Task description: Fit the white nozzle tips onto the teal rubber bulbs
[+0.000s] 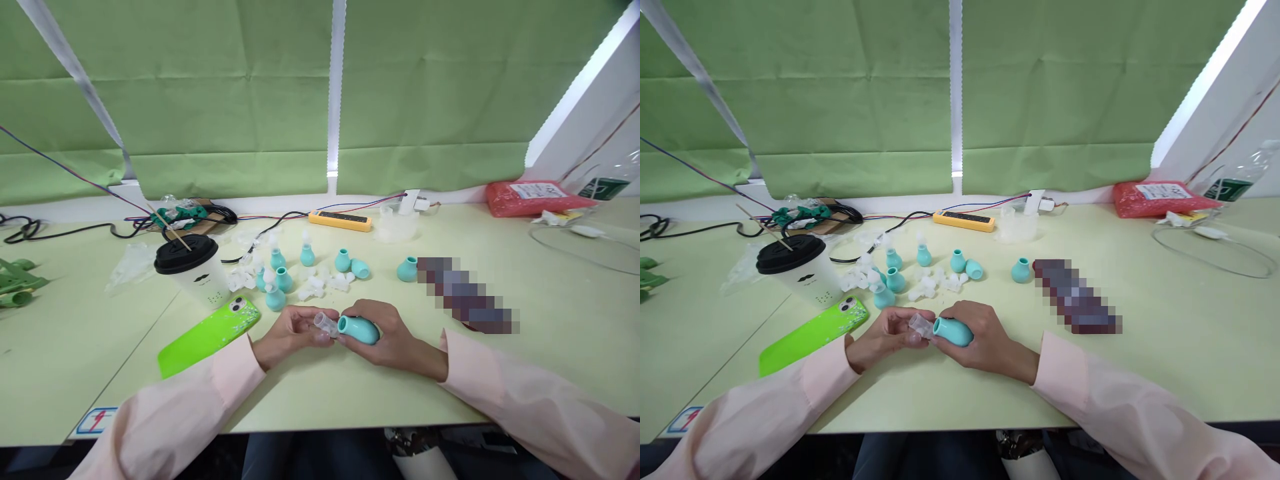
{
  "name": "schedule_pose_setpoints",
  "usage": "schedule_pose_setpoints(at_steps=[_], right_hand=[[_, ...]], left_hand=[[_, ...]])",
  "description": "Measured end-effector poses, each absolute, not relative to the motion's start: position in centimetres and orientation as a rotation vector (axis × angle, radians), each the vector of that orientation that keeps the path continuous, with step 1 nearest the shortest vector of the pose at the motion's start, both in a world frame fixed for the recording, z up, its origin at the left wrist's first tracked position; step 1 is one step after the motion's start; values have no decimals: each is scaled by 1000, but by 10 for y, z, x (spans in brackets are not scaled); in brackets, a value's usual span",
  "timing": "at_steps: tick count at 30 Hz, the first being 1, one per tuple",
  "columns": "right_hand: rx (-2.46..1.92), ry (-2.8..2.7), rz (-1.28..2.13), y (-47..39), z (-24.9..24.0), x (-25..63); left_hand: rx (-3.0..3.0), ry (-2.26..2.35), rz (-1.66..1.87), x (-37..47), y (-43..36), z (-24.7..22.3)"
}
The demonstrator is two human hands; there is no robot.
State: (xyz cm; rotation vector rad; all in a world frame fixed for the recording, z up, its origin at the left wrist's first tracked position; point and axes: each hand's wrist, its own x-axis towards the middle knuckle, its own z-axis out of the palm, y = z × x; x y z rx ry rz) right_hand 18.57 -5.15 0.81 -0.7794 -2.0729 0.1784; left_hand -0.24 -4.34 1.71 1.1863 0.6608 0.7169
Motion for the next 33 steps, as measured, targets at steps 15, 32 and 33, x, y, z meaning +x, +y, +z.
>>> schedule_pose_setpoints(at_steps=[15, 32, 33], right_hand=[[-864, -2121, 104, -58, 11, 181], [-847, -2034, 208, -57, 15, 184], [-846, -2038, 202, -57, 15, 184]], left_hand=[[1089, 565, 765, 1, -43, 13], [1324, 675, 987, 1, -47, 17], [1367, 714, 1019, 1, -48, 16]])
